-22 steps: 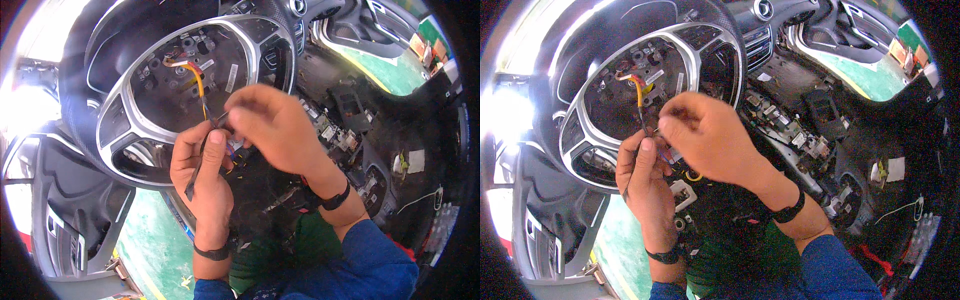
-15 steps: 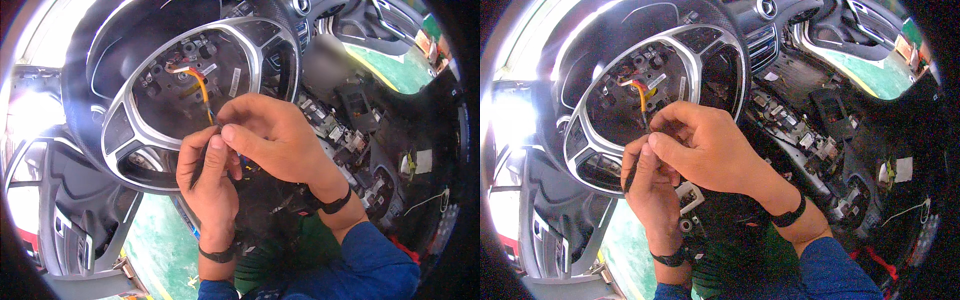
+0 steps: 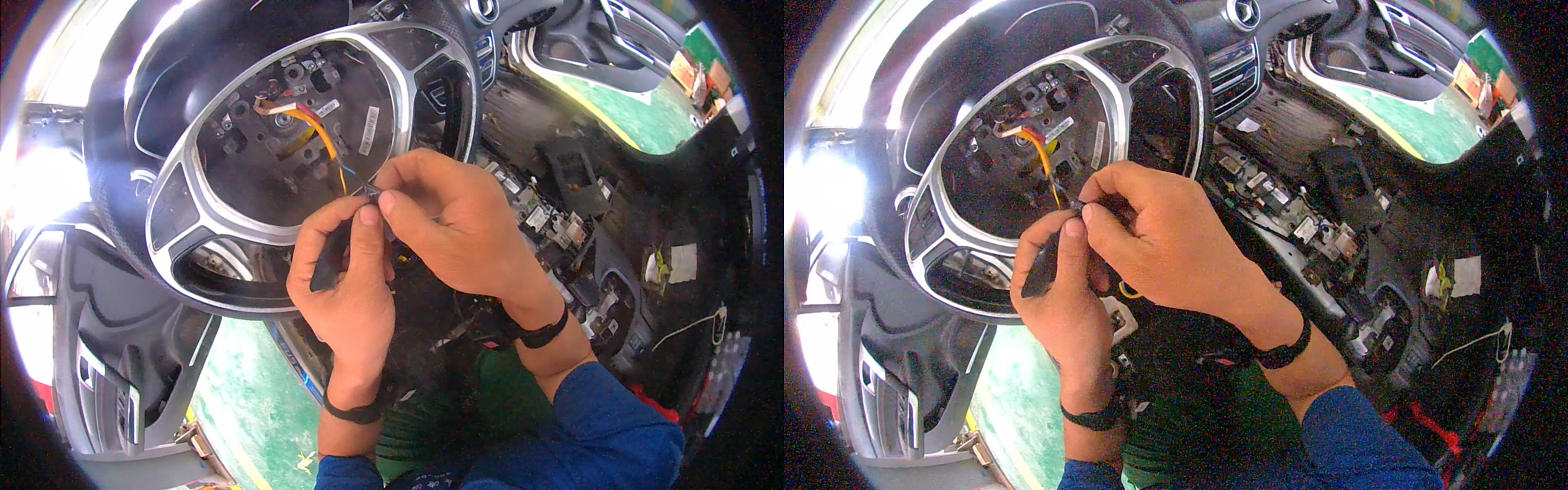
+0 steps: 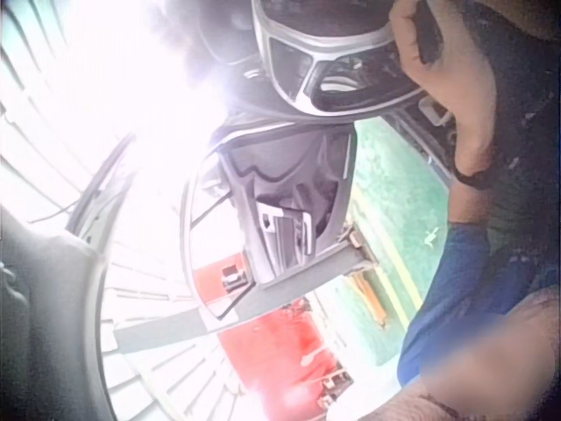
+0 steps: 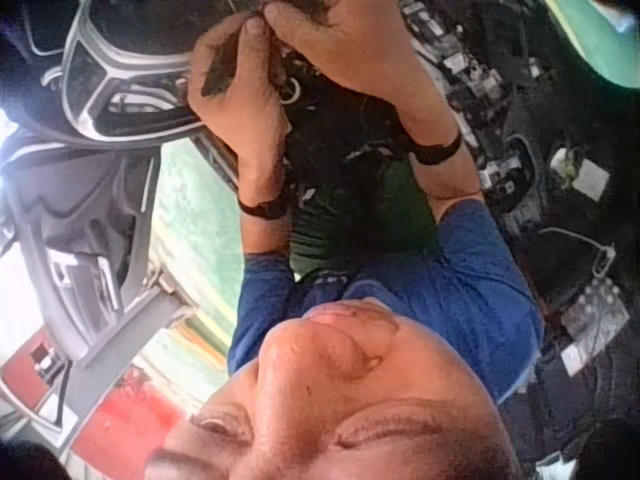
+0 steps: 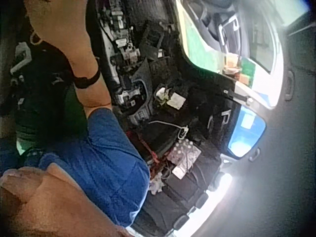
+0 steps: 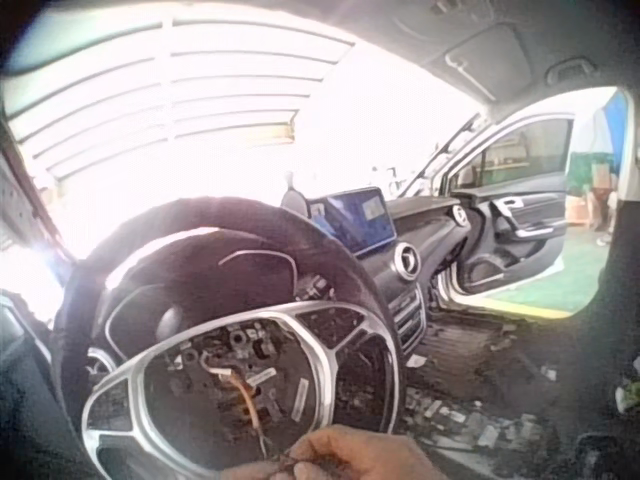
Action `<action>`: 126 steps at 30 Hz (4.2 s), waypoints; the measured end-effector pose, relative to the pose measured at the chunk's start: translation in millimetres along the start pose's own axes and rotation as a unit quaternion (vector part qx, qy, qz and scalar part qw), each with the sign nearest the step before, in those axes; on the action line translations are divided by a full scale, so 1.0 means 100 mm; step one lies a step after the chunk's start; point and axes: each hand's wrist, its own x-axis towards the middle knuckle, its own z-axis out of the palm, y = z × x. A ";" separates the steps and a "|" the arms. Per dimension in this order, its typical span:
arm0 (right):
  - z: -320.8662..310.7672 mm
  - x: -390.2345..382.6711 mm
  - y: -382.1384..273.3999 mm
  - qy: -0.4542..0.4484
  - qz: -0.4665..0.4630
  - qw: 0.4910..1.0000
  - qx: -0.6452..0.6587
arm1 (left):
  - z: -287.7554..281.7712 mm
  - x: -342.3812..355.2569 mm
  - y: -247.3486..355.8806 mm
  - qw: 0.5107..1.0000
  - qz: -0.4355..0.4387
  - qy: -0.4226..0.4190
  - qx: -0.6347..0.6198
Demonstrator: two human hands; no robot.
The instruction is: The person wraps electrical tape around wires connected to the steering wheel column. They handle a roll of black tape and multiple wires while sitting inside the vehicle.
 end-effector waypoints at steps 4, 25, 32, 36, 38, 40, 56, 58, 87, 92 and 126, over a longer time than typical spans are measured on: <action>0.01 -0.01 -0.02 -0.011 0.013 1.000 0.001 | 0.01 0.00 0.00 1.000 0.006 0.010 0.007; 0.11 -0.20 -0.03 0.057 0.008 0.986 0.154 | 0.01 0.02 -0.03 0.985 0.135 0.091 0.065; 0.15 -0.23 -0.03 0.099 -0.087 0.990 0.041 | -0.07 0.00 0.04 0.940 0.228 0.049 0.247; 0.16 -0.25 -0.04 0.076 -0.144 0.985 -0.054 | -0.09 -0.02 0.14 0.994 0.050 0.043 0.091; 0.15 -0.25 -0.04 0.072 -0.158 0.982 -0.066 | -0.09 -0.01 0.19 0.999 -0.041 0.027 -0.007; 0.18 -0.26 0.02 0.064 -0.168 0.980 -0.082 | -0.11 0.01 0.21 0.995 -0.091 0.023 -0.039; -0.23 0.51 -0.14 -0.370 0.061 0.926 0.048 | -0.37 -0.01 0.12 0.980 -0.121 -0.053 -0.148; -0.25 0.60 -0.24 -0.398 0.091 0.913 0.016 | -0.39 -0.01 0.11 0.981 -0.123 -0.047 -0.142; 0.18 0.65 -0.86 -0.310 0.229 0.908 -0.166 | -0.22 -0.08 -0.10 0.998 0.062 0.004 0.023; -0.08 0.66 -0.62 -0.159 0.120 0.957 -0.211 | -0.26 -0.12 -0.02 1.000 0.027 0.002 -0.003; -0.05 0.31 -0.45 -0.238 0.094 0.964 -0.076 | -0.24 -0.07 -0.07 0.994 0.091 0.052 0.007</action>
